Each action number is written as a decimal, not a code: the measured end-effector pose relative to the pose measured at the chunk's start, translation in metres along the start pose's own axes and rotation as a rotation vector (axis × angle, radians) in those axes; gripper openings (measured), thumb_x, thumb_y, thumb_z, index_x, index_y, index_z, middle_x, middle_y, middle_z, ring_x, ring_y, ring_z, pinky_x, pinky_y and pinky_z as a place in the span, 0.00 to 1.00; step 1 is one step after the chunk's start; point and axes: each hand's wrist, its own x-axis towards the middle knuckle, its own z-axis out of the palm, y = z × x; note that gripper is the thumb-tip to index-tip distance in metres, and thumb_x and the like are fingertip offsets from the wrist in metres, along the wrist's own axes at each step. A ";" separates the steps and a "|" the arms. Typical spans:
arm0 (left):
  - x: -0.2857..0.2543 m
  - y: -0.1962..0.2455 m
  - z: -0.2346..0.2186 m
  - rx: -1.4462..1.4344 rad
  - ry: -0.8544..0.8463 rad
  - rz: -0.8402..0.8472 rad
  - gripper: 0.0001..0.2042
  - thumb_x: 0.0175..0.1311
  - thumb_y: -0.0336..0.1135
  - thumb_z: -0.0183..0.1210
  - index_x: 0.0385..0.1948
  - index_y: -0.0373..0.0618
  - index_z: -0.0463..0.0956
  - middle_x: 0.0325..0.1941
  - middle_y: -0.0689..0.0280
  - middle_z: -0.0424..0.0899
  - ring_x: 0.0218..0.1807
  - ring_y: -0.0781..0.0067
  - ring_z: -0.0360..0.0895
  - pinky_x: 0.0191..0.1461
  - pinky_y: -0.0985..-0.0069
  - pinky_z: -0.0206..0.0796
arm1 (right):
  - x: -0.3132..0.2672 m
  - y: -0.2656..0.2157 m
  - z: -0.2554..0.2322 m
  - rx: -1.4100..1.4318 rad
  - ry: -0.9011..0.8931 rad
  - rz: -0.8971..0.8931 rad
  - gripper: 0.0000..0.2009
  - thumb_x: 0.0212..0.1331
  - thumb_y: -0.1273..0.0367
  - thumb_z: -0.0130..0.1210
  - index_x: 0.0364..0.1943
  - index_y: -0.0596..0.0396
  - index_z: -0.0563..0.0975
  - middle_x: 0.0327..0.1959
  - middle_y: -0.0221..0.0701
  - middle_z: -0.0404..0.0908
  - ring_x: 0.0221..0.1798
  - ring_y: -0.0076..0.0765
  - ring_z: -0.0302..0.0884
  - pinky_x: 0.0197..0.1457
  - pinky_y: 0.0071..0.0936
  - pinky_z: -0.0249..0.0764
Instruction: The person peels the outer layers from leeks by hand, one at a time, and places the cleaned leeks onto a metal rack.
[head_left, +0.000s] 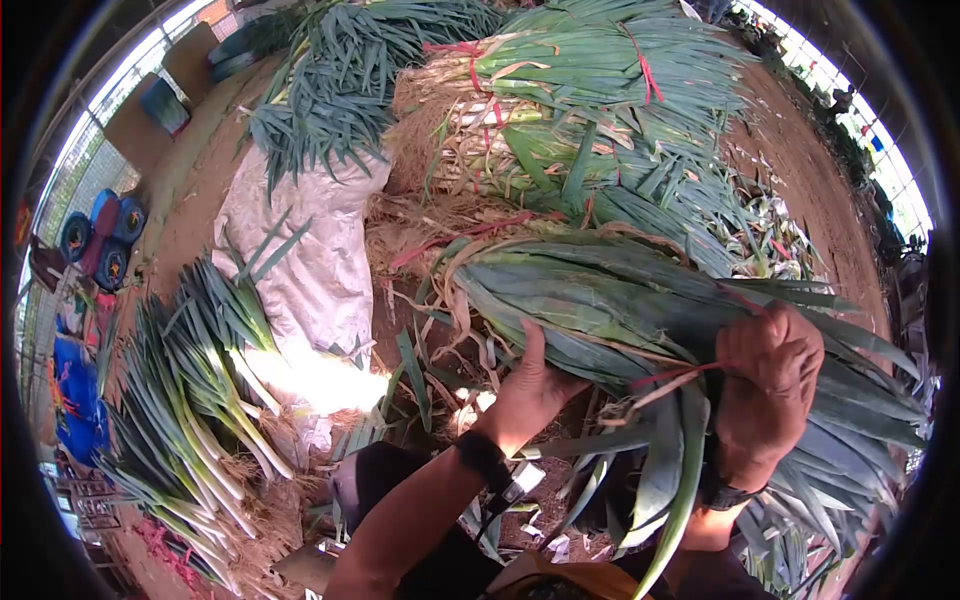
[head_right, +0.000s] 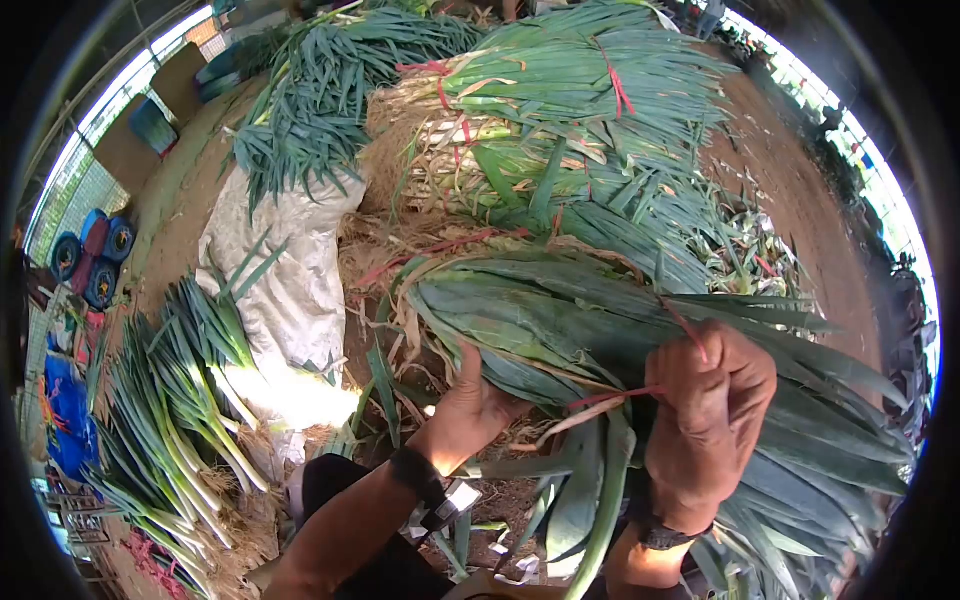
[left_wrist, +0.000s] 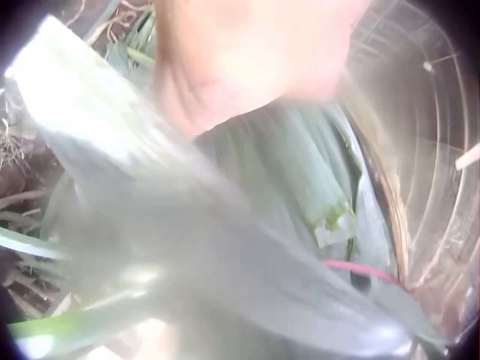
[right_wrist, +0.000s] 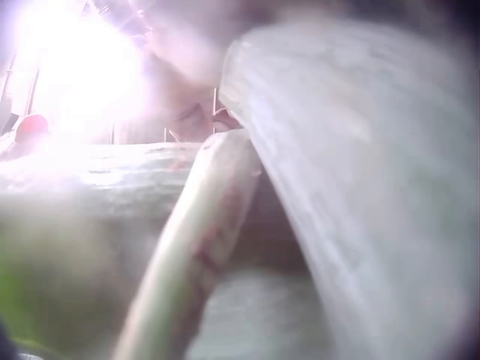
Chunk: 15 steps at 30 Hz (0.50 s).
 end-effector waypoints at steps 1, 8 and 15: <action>-0.005 -0.008 0.007 -0.029 -0.068 -0.040 0.42 0.60 0.67 0.51 0.68 0.45 0.56 0.68 0.56 0.67 0.69 0.62 0.66 0.73 0.60 0.61 | -0.001 -0.011 -0.008 0.032 -0.056 -0.013 0.23 0.59 0.55 0.64 0.24 0.51 0.62 0.17 0.19 0.55 0.20 0.17 0.46 0.26 0.23 0.44; -0.060 -0.062 0.058 -0.052 -0.285 -0.430 0.52 0.54 0.75 0.44 0.73 0.44 0.45 0.72 0.53 0.60 0.71 0.59 0.63 0.75 0.64 0.58 | -0.007 -0.106 -0.017 0.035 -0.130 -0.015 0.25 0.59 0.47 0.62 0.23 0.48 0.63 0.19 0.17 0.57 0.20 0.16 0.48 0.26 0.18 0.46; -0.060 -0.082 0.051 -0.055 -0.454 -0.569 0.55 0.53 0.80 0.35 0.71 0.35 0.48 0.71 0.52 0.62 0.72 0.58 0.61 0.77 0.66 0.50 | 0.031 -0.088 0.045 -0.456 0.027 0.260 0.14 0.64 0.61 0.56 0.39 0.60 0.76 0.23 0.20 0.66 0.24 0.15 0.57 0.29 0.16 0.52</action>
